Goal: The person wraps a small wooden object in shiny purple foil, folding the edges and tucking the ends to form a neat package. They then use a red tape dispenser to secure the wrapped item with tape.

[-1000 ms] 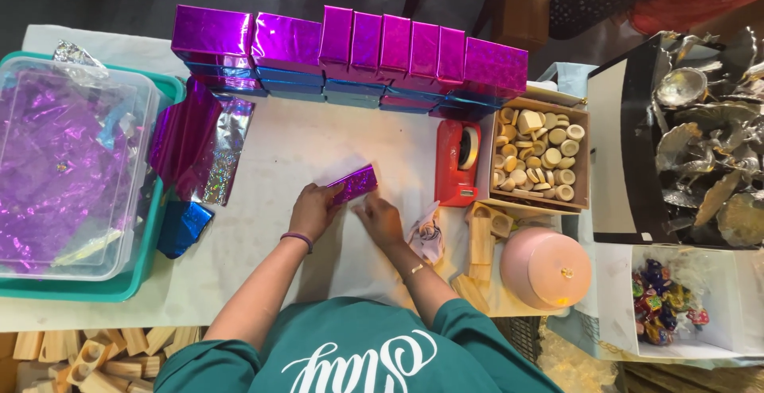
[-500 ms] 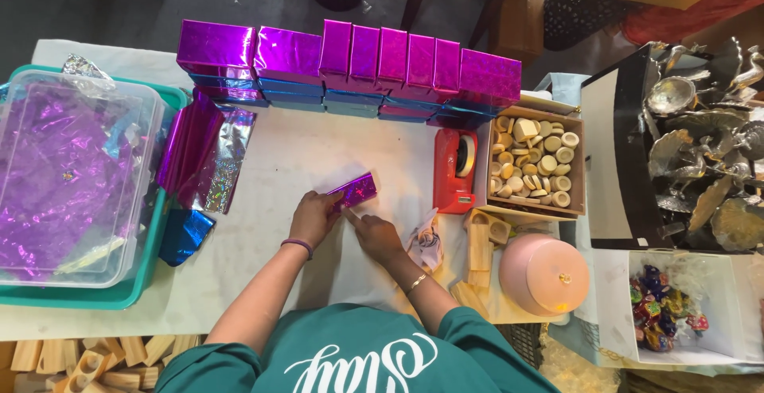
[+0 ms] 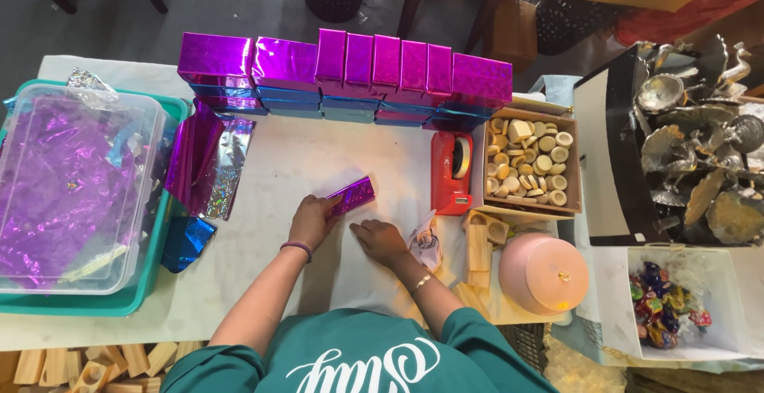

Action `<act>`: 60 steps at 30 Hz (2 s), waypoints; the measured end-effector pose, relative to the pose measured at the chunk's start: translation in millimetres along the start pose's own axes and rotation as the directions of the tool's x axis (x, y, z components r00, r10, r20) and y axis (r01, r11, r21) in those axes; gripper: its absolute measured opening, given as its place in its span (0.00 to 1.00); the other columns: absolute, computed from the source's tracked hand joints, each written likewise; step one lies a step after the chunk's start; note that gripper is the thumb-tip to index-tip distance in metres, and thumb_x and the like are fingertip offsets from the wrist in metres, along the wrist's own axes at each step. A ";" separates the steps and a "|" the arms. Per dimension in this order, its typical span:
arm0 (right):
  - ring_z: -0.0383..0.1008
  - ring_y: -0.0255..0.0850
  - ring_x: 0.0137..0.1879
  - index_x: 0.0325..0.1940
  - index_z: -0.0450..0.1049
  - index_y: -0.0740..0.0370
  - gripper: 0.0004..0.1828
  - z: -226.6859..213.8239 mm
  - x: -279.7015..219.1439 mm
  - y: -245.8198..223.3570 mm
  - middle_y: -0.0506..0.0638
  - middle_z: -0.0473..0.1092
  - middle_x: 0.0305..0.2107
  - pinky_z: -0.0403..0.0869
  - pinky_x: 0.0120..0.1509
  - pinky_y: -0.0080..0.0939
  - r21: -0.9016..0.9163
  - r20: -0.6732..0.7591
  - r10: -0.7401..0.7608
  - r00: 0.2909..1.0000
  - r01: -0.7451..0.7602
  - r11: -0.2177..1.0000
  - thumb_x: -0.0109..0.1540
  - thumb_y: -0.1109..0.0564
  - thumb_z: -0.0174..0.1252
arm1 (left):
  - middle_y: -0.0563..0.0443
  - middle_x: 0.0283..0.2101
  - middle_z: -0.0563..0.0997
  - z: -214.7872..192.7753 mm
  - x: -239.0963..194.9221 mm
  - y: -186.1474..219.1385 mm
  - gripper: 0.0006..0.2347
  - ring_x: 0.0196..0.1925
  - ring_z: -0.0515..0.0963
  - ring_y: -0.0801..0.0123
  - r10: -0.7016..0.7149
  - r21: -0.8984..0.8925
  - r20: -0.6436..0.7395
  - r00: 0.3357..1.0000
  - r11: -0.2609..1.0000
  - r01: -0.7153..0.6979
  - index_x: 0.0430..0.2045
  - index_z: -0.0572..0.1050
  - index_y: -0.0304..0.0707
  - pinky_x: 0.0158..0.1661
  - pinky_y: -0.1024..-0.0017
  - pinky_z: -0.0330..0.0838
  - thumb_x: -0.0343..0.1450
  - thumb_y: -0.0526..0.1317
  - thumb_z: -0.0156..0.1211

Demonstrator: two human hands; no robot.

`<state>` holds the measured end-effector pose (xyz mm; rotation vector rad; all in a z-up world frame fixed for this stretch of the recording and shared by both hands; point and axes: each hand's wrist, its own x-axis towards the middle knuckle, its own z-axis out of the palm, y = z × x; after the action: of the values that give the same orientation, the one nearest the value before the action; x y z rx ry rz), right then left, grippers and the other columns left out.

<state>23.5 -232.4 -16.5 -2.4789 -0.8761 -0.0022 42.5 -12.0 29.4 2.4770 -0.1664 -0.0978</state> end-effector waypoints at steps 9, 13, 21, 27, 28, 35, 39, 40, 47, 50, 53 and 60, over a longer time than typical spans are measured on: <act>0.78 0.51 0.45 0.44 0.80 0.59 0.09 -0.2 29.3 -4.1 0.55 0.78 0.41 0.77 0.49 0.49 0.249 -0.113 0.163 0.980 -0.131 0.960 0.63 0.57 0.57 | 0.48 0.30 0.81 3.4 0.8 -2.0 0.19 0.40 0.75 0.52 0.009 0.009 -0.008 1.000 1.000 -0.009 0.49 0.80 0.46 0.45 0.58 0.73 0.62 0.36 0.70; 0.79 0.51 0.40 0.39 0.81 0.57 0.07 -16.0 36.9 -16.2 0.54 0.79 0.35 0.77 0.45 0.48 0.236 -0.085 0.139 0.987 -0.116 0.965 0.60 0.56 0.59 | 0.48 0.31 0.81 3.2 0.3 -1.4 0.20 0.41 0.76 0.52 0.011 0.004 -0.012 1.000 1.000 -0.011 0.49 0.80 0.46 0.45 0.59 0.73 0.62 0.36 0.69; 0.79 0.51 0.39 0.41 0.81 0.54 0.08 -5.5 34.9 -8.4 0.53 0.78 0.34 0.77 0.44 0.50 0.225 -0.111 0.100 0.989 -0.073 0.972 0.62 0.54 0.57 | 0.48 0.32 0.83 0.0 0.9 0.1 0.19 0.41 0.76 0.51 0.003 -0.017 -0.017 1.000 1.000 -0.004 0.49 0.80 0.46 0.45 0.58 0.73 0.62 0.36 0.69; 0.77 0.54 0.35 0.42 0.83 0.52 0.08 -10.7 33.9 -16.0 0.56 0.77 0.28 0.74 0.40 0.54 0.175 -0.049 0.315 0.948 -0.303 0.937 0.62 0.52 0.60 | 0.47 0.31 0.82 0.2 1.5 -1.3 0.20 0.41 0.76 0.51 0.023 0.007 -0.009 1.000 1.000 -0.023 0.51 0.79 0.46 0.46 0.58 0.72 0.62 0.36 0.69; 0.77 0.54 0.35 0.42 0.83 0.52 0.08 -17.5 29.4 -17.4 0.56 0.77 0.28 0.74 0.40 0.54 0.174 -0.053 0.315 0.948 -0.302 0.937 0.62 0.52 0.60 | 0.47 0.31 0.82 -1.2 0.6 0.5 0.20 0.41 0.76 0.51 0.027 0.008 -0.011 1.000 1.000 -0.027 0.51 0.79 0.46 0.46 0.58 0.72 0.62 0.36 0.69; 0.72 0.40 0.25 0.45 0.81 0.59 0.09 -30.3 -27.4 -16.2 0.52 0.73 0.21 0.71 0.33 0.41 0.449 -0.042 0.435 0.900 -0.372 0.812 0.62 0.54 0.63 | 0.40 0.41 0.78 -4.6 5.2 18.3 0.33 0.46 0.75 0.47 0.119 0.153 -0.194 0.974 0.984 -0.089 0.55 0.75 0.36 0.49 0.55 0.64 0.56 0.49 0.75; 0.67 0.30 0.27 0.44 0.82 0.61 0.09 -24.0 -55.7 -12.5 0.46 0.72 0.21 0.68 0.32 0.34 0.578 -0.028 0.498 0.867 -0.392 0.715 0.64 0.55 0.63 | 0.47 0.45 0.79 16.1 15.8 -4.0 0.25 0.50 0.76 0.52 -0.092 0.226 -0.045 0.995 0.969 0.100 0.47 0.79 0.43 0.58 0.54 0.64 0.57 0.50 0.77; 0.67 0.30 0.27 0.44 0.82 0.61 0.09 -26.2 -57.7 -10.0 0.46 0.72 0.21 0.68 0.32 0.34 0.579 -0.040 0.497 0.867 -0.386 0.718 0.64 0.55 0.63 | 0.47 0.45 0.79 6.0 15.8 1.4 0.25 0.50 0.76 0.52 -0.082 0.229 -0.050 0.995 0.969 0.091 0.47 0.79 0.43 0.58 0.54 0.64 0.57 0.50 0.77; 0.73 0.33 0.41 0.52 0.79 0.60 0.21 -107.8 -32.4 -39.4 0.48 0.75 0.40 0.71 0.42 0.34 0.626 -0.180 0.494 0.851 -0.289 0.725 0.56 0.55 0.72 | 0.52 0.48 0.81 -69.9 -3.0 41.4 0.28 0.51 0.79 0.68 0.067 -0.685 0.304 0.950 0.709 0.169 0.54 0.77 0.38 0.53 0.69 0.74 0.57 0.36 0.76; 0.71 0.39 0.53 0.62 0.72 0.60 0.39 -162.2 -1.1 -66.1 0.51 0.71 0.54 0.70 0.51 0.36 0.572 -0.217 0.299 0.929 -0.127 0.810 0.48 0.55 0.76 | 0.51 0.51 0.80 -95.0 -7.6 57.6 0.27 0.56 0.76 0.70 0.346 -0.795 0.331 0.878 0.604 0.062 0.54 0.77 0.35 0.58 0.71 0.70 0.59 0.33 0.76; 0.68 0.46 0.60 0.64 0.72 0.61 0.43 -178.2 14.7 -70.4 0.53 0.69 0.61 0.68 0.63 0.40 0.500 -0.249 0.033 0.968 0.099 0.860 0.45 0.58 0.76 | 0.52 0.55 0.78 -105.9 -11.4 63.6 0.27 0.59 0.76 0.71 0.479 -0.851 0.361 0.800 0.519 0.073 0.55 0.76 0.34 0.60 0.70 0.70 0.59 0.31 0.77; 0.62 0.31 0.35 0.53 0.75 0.62 0.19 -112.2 18.3 -21.4 0.46 0.70 0.42 0.68 0.47 0.34 0.874 -0.016 0.124 0.992 -0.046 0.483 0.60 0.60 0.74 | 0.52 0.51 0.81 -102.2 -15.6 45.8 0.23 0.53 0.77 0.75 0.472 -0.886 0.400 0.786 0.419 0.199 0.55 0.77 0.31 0.54 0.71 0.73 0.64 0.30 0.74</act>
<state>43.6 -259.5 94.2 -1.5027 -0.4978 0.3124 34.1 16.1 138.6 1.2039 -0.4697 -0.7301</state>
